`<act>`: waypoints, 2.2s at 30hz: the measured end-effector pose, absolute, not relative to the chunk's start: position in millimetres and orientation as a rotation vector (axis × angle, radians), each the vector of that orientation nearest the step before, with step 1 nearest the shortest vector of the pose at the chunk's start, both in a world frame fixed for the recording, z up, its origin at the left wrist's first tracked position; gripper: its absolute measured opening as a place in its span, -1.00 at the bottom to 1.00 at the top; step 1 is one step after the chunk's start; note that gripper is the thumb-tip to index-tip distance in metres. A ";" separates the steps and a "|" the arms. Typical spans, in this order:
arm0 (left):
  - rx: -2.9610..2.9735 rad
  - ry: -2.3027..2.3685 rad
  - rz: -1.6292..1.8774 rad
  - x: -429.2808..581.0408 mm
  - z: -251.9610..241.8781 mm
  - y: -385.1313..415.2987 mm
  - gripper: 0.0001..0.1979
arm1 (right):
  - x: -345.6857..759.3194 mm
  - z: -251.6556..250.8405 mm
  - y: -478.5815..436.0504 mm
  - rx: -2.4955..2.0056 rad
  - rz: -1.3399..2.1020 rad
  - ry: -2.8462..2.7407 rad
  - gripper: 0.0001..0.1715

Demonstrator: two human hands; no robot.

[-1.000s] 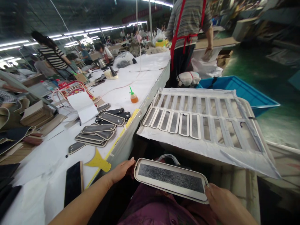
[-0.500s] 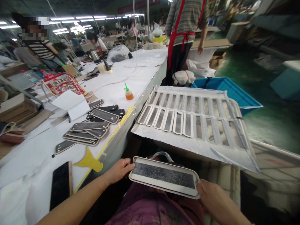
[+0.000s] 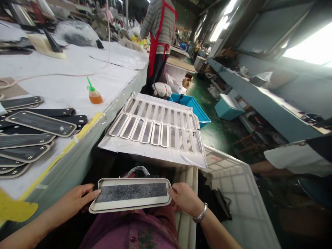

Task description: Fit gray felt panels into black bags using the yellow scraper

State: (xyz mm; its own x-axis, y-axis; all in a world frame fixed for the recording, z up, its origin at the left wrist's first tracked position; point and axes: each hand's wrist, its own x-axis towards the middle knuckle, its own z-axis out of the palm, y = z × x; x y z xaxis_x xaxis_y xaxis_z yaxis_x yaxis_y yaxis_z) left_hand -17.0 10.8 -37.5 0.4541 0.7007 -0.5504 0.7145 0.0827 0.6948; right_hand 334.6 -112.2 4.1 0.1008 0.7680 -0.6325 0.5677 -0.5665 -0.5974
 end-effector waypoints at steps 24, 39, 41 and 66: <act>2.897 0.222 0.069 143.3 -10.3 -35.2 -0.70 | 339.9 30.4 -74.6 -2.260 1.915 -1.583 -0.48; 3.056 0.172 0.247 141.3 -13.8 -44.9 -0.61 | 336.0 40.5 -40.3 -2.027 1.042 -2.704 -0.75; 3.035 0.173 0.220 142.3 -12.1 -43.3 -0.61 | 336.4 42.2 -36.7 -2.028 1.150 -2.649 -0.75; 2.869 0.208 0.062 143.0 -6.4 -40.1 -0.56 | 342.7 13.3 -93.9 -2.176 1.706 -1.395 -0.66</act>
